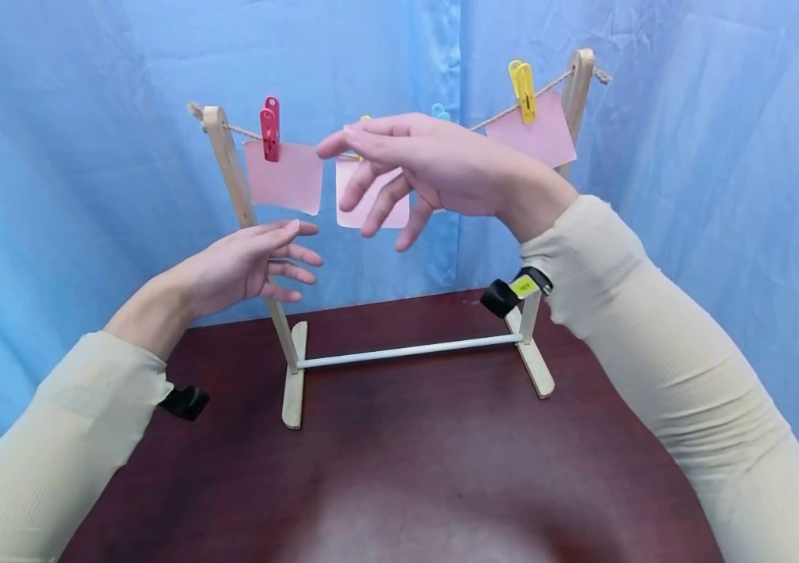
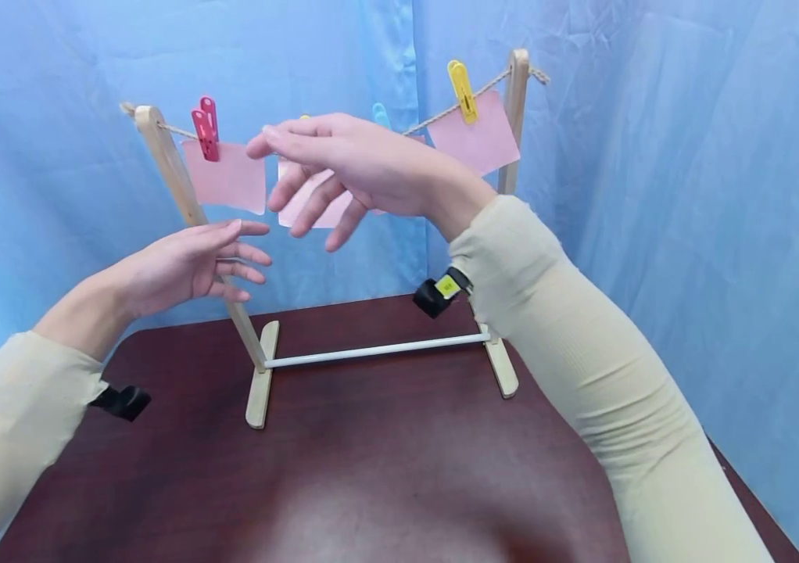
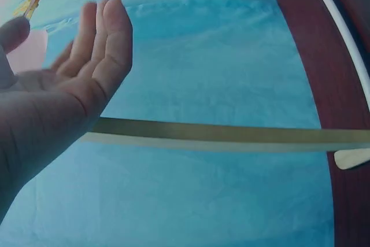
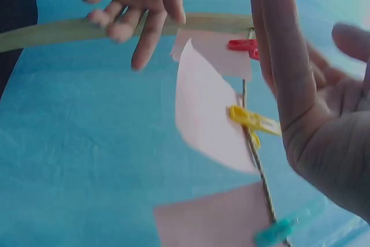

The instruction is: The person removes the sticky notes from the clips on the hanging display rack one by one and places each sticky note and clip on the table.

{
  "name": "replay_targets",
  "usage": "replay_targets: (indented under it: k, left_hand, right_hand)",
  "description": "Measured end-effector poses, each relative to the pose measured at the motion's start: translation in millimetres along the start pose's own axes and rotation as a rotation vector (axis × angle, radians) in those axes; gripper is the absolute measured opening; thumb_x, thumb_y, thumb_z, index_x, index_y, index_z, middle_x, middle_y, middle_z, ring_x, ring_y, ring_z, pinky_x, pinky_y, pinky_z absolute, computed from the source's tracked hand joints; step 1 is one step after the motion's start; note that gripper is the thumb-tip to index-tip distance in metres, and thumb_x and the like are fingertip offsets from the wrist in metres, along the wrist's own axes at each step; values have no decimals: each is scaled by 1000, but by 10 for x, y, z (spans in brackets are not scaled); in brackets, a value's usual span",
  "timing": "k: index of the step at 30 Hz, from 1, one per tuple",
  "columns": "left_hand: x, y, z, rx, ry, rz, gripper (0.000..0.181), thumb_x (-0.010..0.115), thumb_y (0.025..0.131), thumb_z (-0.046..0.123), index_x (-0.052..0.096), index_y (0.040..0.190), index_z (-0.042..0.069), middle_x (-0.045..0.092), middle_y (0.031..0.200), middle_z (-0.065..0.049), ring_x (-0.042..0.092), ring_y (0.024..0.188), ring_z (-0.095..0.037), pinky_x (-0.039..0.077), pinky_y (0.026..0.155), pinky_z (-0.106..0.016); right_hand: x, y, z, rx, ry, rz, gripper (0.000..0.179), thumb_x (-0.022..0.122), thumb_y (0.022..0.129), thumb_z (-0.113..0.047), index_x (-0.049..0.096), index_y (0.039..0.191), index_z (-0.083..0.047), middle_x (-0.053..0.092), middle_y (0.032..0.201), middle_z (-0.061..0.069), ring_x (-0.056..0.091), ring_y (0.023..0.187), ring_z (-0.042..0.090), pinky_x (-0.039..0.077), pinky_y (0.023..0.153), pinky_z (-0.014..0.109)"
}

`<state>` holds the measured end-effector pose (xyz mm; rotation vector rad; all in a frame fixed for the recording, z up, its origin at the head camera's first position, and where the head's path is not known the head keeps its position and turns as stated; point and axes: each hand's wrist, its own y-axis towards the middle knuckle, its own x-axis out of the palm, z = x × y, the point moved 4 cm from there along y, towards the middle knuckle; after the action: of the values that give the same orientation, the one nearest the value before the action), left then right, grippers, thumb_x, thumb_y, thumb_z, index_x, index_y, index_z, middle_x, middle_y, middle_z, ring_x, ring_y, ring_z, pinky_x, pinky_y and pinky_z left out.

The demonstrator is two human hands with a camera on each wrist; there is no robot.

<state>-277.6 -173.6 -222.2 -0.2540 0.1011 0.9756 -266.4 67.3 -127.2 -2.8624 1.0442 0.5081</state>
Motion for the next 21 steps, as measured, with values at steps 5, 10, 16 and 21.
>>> replay_targets:
  k: [5,10,16,21]
  left_hand:
    - [-5,30,4,-13,-42,35,67,43,107,50,19,162,20,41,151,-15,50,131,-34,52,97,-41]
    - [30,70,-12,9,-83,51,73,46,104,55,15,161,22,42,151,-14,51,131,-36,52,96,-40]
    - [95,116,-4,43,-126,36,75,47,104,54,6,158,22,45,146,-14,57,125,-35,52,95,-40]
    - [106,137,38,116,-167,17,66,49,104,51,13,156,31,45,143,-15,60,119,-34,53,92,-41]
  right_hand:
    - [19,179,-49,24,30,42,46,50,107,-41,46,149,-22,59,121,21,70,93,39,60,73,53]
    - [46,276,-57,64,48,73,48,56,105,-39,46,149,-20,61,120,20,70,85,35,59,77,54]
    - [29,311,-87,134,36,112,55,61,103,-37,41,152,-21,61,123,18,71,89,35,58,83,52]
    - [4,342,-138,146,42,147,53,63,102,-33,44,150,-19,60,122,17,72,88,34,59,82,49]
